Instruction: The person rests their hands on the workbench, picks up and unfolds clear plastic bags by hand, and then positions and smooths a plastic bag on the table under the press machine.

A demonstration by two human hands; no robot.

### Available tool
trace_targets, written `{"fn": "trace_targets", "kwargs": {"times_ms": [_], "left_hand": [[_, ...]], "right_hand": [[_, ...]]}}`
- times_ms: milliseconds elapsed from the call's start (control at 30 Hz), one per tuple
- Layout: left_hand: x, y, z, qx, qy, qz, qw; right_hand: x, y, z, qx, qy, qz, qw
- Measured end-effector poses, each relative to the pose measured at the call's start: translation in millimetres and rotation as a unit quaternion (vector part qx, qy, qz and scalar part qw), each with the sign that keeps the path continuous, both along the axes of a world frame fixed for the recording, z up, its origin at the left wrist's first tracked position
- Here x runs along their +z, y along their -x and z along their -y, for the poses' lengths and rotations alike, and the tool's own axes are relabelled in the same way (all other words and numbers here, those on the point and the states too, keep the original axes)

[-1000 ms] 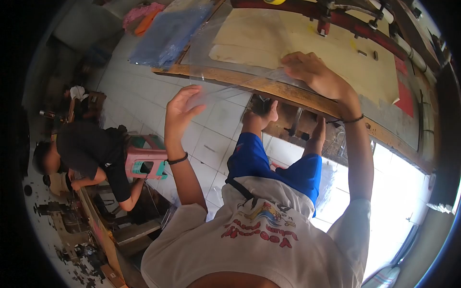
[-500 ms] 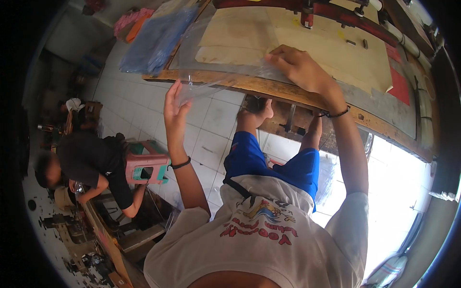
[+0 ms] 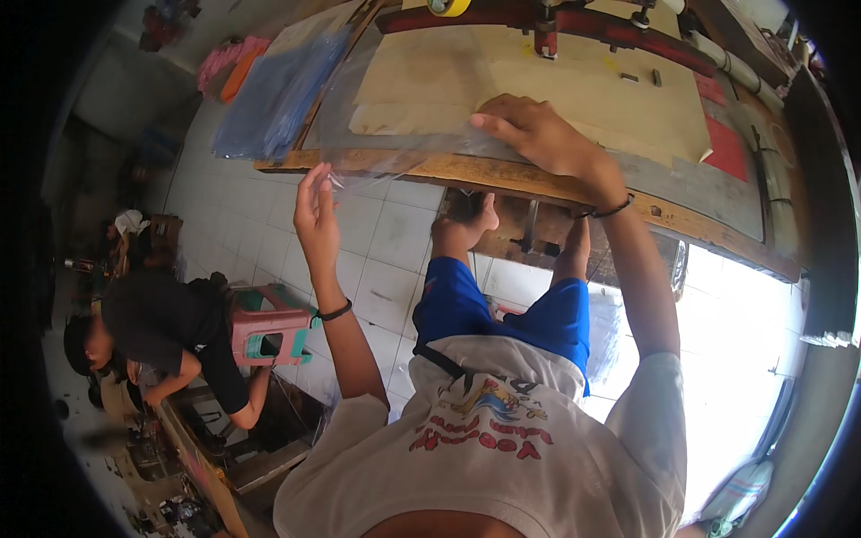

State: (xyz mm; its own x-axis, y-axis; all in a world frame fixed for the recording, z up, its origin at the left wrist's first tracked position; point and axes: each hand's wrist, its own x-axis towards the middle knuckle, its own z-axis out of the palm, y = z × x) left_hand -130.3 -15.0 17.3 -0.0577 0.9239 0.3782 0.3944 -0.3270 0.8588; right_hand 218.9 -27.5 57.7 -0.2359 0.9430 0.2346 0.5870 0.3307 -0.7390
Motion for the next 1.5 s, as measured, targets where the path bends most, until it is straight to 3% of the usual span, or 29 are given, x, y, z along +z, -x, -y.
{"fn": "trace_targets", "kwargs": {"times_ms": [200, 300, 500, 600, 667, 733, 833, 1033, 1133, 1233, 1267, 1367, 1500], "left_hand": [[1, -9, 3, 0.030, -0.037, -0.053, 0.997], [3, -7, 5, 0.020, -0.042, -0.065, 0.997], [0, -4, 4, 0.023, -0.011, -0.028, 0.999], [-1, -6, 1, 0.043, -0.014, -0.037, 0.998], [-6, -7, -1, 0.047, -0.027, -0.023, 0.998], [-9, -8, -1, 0.057, -0.026, -0.015, 0.998], [-10, -9, -2, 0.069, -0.022, -0.007, 0.997], [-15, -8, -1, 0.062, -0.032, 0.022, 0.997], [-16, -10, 0, 0.055, -0.033, 0.024, 0.998], [-25, -5, 0, 0.044, -0.045, 0.048, 0.997], [-25, -7, 0, 0.042, -0.044, 0.056, 0.997], [-25, -14, 5, 0.072, -0.083, 0.048, 0.993], [-24, -10, 13, 0.146, -0.080, 0.003, 0.986]], "right_hand": [[6, 3, 4, -0.024, 0.011, 0.010, 1.000], [4, -15, 10, 0.031, -0.006, 0.070, 0.997], [3, -115, 13, -0.129, -0.099, 0.259, 0.952], [-13, -142, 11, -0.200, -0.063, 0.350, 0.913], [-10, -139, 17, -0.194, -0.050, 0.385, 0.901], [0, -120, 12, -0.250, -0.006, 0.332, 0.910], [-14, -114, 2, -0.237, -0.091, 0.353, 0.901], [-12, -92, -19, -0.129, -0.141, 0.288, 0.938], [-13, -79, -27, -0.161, -0.109, 0.377, 0.906], [-11, -83, -34, -0.106, -0.104, 0.467, 0.872], [-16, -92, -40, -0.076, -0.116, 0.534, 0.834], [-18, -77, -28, -0.162, -0.108, 0.353, 0.915], [-24, -68, -22, -0.194, -0.075, 0.303, 0.930]]}}
